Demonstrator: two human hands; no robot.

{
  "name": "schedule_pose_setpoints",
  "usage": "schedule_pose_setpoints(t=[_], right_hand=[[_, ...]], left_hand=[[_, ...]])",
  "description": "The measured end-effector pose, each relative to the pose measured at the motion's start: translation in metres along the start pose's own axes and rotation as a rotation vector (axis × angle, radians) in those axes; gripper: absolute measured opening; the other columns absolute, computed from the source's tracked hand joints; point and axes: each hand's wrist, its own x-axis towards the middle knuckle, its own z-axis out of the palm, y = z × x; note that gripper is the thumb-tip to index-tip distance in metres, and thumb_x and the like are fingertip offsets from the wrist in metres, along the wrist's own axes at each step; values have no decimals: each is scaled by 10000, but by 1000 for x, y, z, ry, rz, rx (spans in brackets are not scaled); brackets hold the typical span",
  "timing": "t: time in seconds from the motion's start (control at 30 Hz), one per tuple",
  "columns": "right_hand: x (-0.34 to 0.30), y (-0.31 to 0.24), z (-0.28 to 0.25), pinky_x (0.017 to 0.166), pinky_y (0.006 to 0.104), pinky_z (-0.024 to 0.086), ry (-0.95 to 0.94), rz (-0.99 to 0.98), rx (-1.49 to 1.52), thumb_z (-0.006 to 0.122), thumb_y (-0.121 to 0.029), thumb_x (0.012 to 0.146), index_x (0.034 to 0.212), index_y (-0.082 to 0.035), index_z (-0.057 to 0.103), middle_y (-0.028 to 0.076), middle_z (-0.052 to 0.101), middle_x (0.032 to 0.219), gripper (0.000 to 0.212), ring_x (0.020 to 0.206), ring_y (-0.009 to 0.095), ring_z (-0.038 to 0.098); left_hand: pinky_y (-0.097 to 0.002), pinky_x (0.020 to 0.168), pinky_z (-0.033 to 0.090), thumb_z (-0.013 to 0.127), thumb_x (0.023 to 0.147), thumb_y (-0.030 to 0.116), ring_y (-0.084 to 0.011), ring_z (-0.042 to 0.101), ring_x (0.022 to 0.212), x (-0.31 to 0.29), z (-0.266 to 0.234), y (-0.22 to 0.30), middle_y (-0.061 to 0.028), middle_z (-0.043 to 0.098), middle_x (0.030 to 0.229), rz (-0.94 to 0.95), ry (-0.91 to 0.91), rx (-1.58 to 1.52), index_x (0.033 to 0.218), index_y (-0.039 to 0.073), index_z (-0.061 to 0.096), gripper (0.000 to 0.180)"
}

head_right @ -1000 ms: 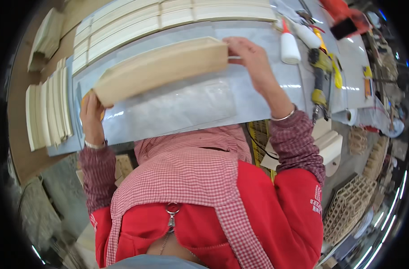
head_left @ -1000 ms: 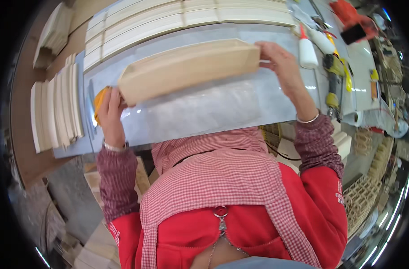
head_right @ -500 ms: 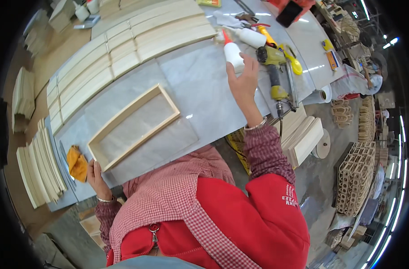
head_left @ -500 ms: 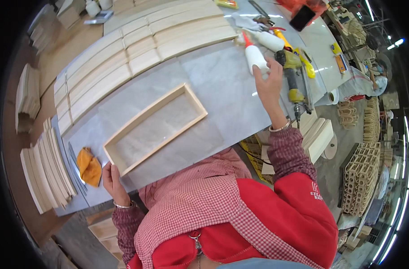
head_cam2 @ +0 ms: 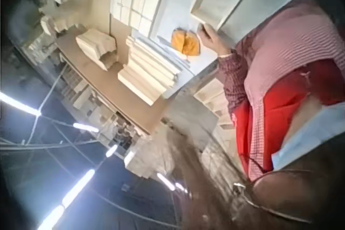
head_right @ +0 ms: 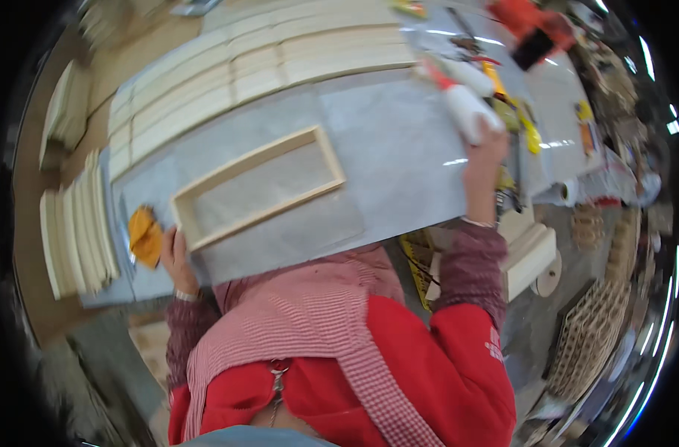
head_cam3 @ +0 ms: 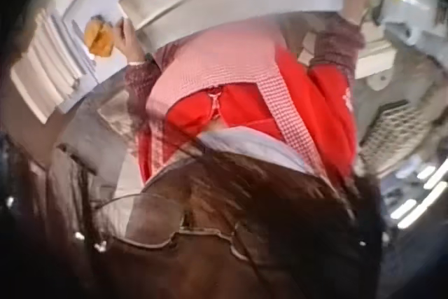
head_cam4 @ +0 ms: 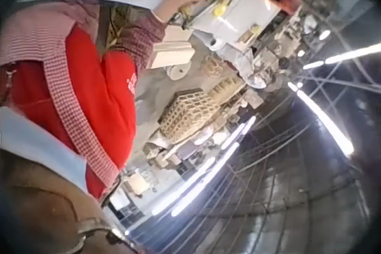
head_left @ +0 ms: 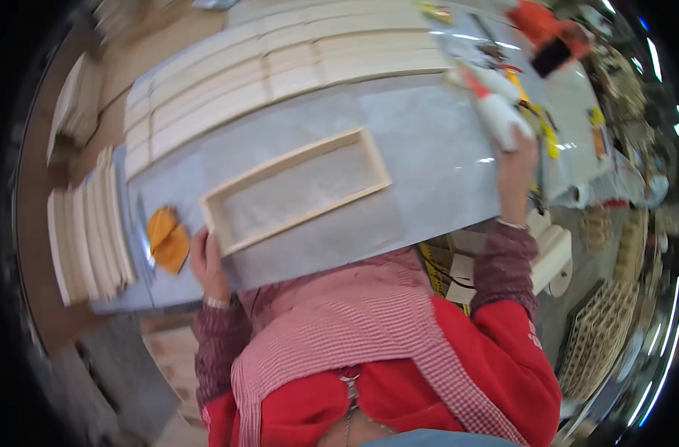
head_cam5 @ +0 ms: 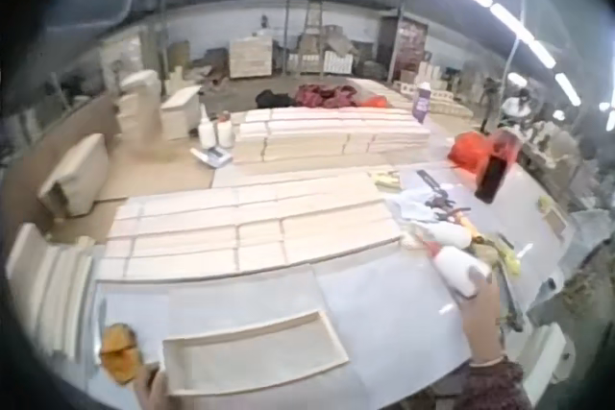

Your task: The recorder applies glue to wooden components and uses a pneumatic nail gun to assemble rectangular wooden boxes at a production workbench.

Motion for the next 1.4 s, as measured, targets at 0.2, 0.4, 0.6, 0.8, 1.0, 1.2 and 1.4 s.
schedule_pose_setpoints(t=[0.2, 0.4, 0.6, 0.8, 1.0, 1.2, 1.4], right_hand=[[53, -99, -31, 815, 350, 494, -10, 1089, 1473, 683, -201, 811, 1272, 7, 469, 193, 493, 1230, 549, 1034, 290, 561], [61, -239, -25, 873, 348, 479, -608, 918, 1572, 661, -227, 808, 1310, 12, 436, 198, 480, 1238, 601, 1037, 289, 538], [52, -307, -16, 889, 354, 470, -816, 717, 1481, 682, -225, 797, 1305, -15, 447, 188, 468, 1210, 598, 1051, 295, 522], [55, -330, -14, 883, 350, 472, -886, 623, 1409, 717, -221, 777, 1299, -38, 454, 171, 478, 1151, 613, 1047, 304, 524], [55, -333, -9, 860, 351, 488, -908, 613, 1379, 735, -214, 768, 1290, -49, 455, 165, 488, 1123, 615, 1017, 308, 543], [54, -333, -7, 832, 350, 503, -925, 597, 1358, 730, -203, 773, 1278, -62, 458, 162, 496, 1107, 591, 990, 308, 557], [58, -334, -4, 816, 341, 507, -901, 559, 1336, 724, -191, 779, 1257, -68, 464, 157, 500, 1089, 558, 970, 296, 563]], left_hand=[[-253, 846, 415, 515, 924, 180, -157, 526, 914, -2, 2, -1, -70, 607, 1025, -125, 31, -218, 1099, -11, 590, 269], [-277, 879, 430, 597, 871, 172, -190, 545, 962, -17, -6, -9, -89, 605, 1090, 71, 32, -327, 1145, 6, 590, 321], [-305, 890, 445, 705, 777, 167, -228, 558, 997, -17, -2, -9, -112, 605, 1137, 262, -6, -53, 1187, 31, 588, 447], [-316, 878, 453, 763, 723, 189, -238, 564, 1007, -14, -1, -12, -110, 616, 1135, 318, -15, -8, 1196, 55, 598, 518], [-319, 872, 454, 777, 708, 201, -233, 567, 1002, -13, 1, -15, -91, 631, 1115, 317, -15, -25, 1186, 69, 613, 522], [-317, 873, 452, 783, 697, 193, -227, 569, 997, -13, 1, -16, -86, 634, 1115, 329, -10, -11, 1188, 74, 615, 533], [-315, 873, 451, 789, 680, 179, -223, 569, 993, -13, 1, -17, -81, 638, 1115, 337, -8, -17, 1188, 76, 618, 546]])
